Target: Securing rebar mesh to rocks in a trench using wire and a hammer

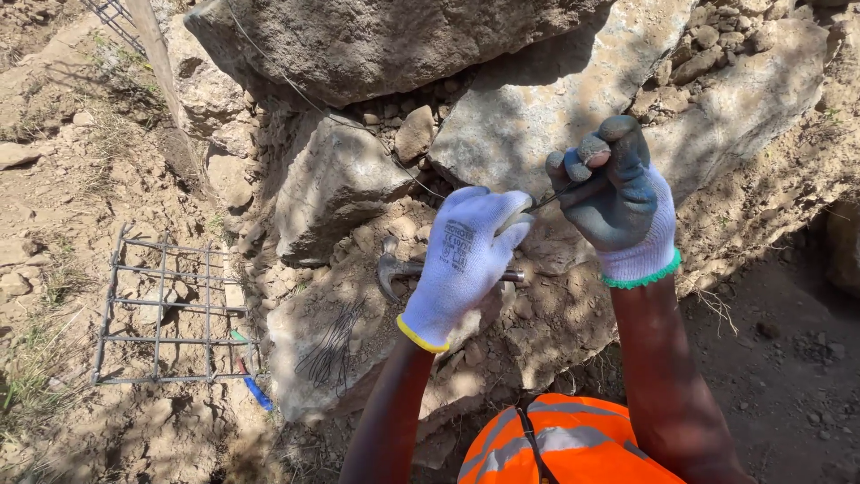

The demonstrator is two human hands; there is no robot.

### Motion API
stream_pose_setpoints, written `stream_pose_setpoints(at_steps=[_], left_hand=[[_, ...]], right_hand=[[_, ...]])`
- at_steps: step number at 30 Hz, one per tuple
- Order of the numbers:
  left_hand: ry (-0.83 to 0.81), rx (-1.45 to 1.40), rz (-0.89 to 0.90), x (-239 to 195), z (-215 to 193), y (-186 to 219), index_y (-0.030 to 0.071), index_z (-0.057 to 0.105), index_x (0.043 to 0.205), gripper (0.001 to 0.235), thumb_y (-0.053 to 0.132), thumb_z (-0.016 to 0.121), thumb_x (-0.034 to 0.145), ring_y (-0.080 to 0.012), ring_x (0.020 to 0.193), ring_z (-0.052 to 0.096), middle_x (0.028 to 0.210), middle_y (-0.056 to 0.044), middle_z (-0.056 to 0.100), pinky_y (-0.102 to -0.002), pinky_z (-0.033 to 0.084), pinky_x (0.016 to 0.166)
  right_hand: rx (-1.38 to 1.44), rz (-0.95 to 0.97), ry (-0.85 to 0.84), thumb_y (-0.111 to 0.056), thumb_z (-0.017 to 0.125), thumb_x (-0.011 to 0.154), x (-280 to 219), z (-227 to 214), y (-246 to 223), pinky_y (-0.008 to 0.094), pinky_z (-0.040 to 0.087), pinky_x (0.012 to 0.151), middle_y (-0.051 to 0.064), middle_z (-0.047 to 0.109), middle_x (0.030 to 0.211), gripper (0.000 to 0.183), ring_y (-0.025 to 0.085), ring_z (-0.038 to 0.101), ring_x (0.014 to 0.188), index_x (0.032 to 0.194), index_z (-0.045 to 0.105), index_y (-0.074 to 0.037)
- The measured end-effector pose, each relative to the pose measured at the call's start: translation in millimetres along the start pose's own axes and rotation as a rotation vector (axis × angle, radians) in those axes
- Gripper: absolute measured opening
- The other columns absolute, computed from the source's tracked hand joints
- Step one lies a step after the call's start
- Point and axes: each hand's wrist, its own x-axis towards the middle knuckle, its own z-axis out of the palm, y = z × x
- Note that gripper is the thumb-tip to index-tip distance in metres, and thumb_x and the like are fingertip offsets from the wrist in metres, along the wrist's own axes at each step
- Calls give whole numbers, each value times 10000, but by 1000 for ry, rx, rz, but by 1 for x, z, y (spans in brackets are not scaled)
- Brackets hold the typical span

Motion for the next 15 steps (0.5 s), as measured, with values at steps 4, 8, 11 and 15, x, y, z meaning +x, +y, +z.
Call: stream_pose_setpoints(at_steps=[4,8,11,15], left_hand=[[-22,93,-10,2,-11,0,113,739,1251,332,207,806,939,-404,1261,698,1105,-216,800,-507,365,1245],[-32,212,20,5,3,-16,150,724,1249,307,183,782,950,-363,1218,697,1074,-165,793,-495,397,1162],[11,363,144,16,25,-45,195,685,1198,288,131,765,928,-323,1012,739,935,-88,771,-474,514,951],[-5,606,230,29,40,-63,266,585,1050,250,95,685,897,-244,710,732,728,52,692,-442,525,679]], right_hand=[[-11,7,32,-274,604,1122,5,-15,-2,494,520,1178,18,558,956,195,190,566,941,1248,692,-153],[-12,10,80,-286,651,1101,13,-27,-7,482,544,1179,0,593,953,177,192,597,943,1214,725,-172],[-7,13,146,-241,648,1109,16,-36,-10,476,574,1148,16,604,945,159,208,620,928,1205,741,-154],[-1,38,249,-185,602,1143,14,-30,-10,301,564,954,-9,627,963,117,170,682,970,1139,713,-147]])
